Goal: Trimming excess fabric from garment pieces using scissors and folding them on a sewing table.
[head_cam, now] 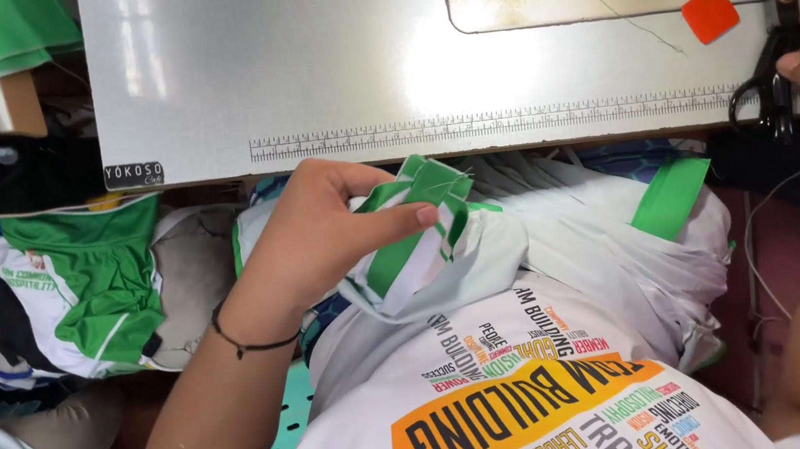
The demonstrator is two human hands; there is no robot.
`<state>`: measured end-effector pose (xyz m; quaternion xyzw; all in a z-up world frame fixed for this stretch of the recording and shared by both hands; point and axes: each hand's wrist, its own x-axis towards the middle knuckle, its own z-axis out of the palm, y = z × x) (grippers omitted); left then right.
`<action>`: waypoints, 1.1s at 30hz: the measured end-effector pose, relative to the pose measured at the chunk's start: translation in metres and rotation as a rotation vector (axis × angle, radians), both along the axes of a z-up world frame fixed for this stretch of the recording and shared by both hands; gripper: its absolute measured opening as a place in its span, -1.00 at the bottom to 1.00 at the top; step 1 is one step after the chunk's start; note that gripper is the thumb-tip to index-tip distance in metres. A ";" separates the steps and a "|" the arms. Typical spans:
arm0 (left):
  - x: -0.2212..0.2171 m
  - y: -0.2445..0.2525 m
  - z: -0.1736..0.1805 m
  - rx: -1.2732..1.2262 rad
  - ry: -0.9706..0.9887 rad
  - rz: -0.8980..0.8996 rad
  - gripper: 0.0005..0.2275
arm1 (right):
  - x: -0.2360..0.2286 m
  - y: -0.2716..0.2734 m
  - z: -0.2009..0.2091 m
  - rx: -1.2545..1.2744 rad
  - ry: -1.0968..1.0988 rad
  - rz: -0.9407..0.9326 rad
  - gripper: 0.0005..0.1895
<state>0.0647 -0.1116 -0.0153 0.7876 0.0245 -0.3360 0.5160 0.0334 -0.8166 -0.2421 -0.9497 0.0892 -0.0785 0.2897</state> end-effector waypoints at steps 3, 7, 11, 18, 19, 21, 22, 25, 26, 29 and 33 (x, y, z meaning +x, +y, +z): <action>0.001 -0.011 0.006 -0.038 0.002 0.003 -0.69 | 0.002 0.006 0.017 0.026 0.068 0.052 -0.45; 0.005 -0.026 0.011 -0.048 0.055 0.033 -0.84 | -0.005 0.007 0.010 -0.068 -0.021 0.007 -0.51; 0.008 -0.029 0.014 0.015 0.054 0.009 -0.81 | -0.015 0.055 0.033 0.008 -0.019 0.030 -0.41; 0.007 -0.026 0.006 -0.085 -0.010 0.012 -0.80 | -0.043 0.084 0.077 0.006 0.131 -0.051 -0.13; 0.006 -0.026 0.005 -0.092 -0.001 0.023 -0.81 | -0.048 0.091 0.084 -0.008 0.137 -0.084 -0.14; 0.006 -0.027 0.010 -0.095 0.024 0.026 -0.84 | -0.060 0.063 0.077 0.278 0.212 -0.060 -0.08; 0.006 -0.027 0.012 -0.096 0.050 0.031 -0.86 | -0.065 0.049 0.074 0.567 0.284 -0.030 0.00; 0.009 -0.027 0.012 -0.097 0.035 -0.008 -0.85 | -0.101 0.077 0.072 0.908 0.142 -0.110 0.13; 0.012 -0.026 0.011 -0.101 0.035 0.002 -0.85 | -0.109 0.108 0.078 0.904 0.148 -0.101 0.13; 0.018 -0.027 0.008 -0.139 0.046 -0.033 -0.78 | -0.138 0.187 0.084 1.272 0.046 -0.130 0.37; 0.026 -0.036 0.017 -0.156 0.132 -0.046 -0.81 | -0.179 0.234 0.068 1.234 0.118 0.274 0.51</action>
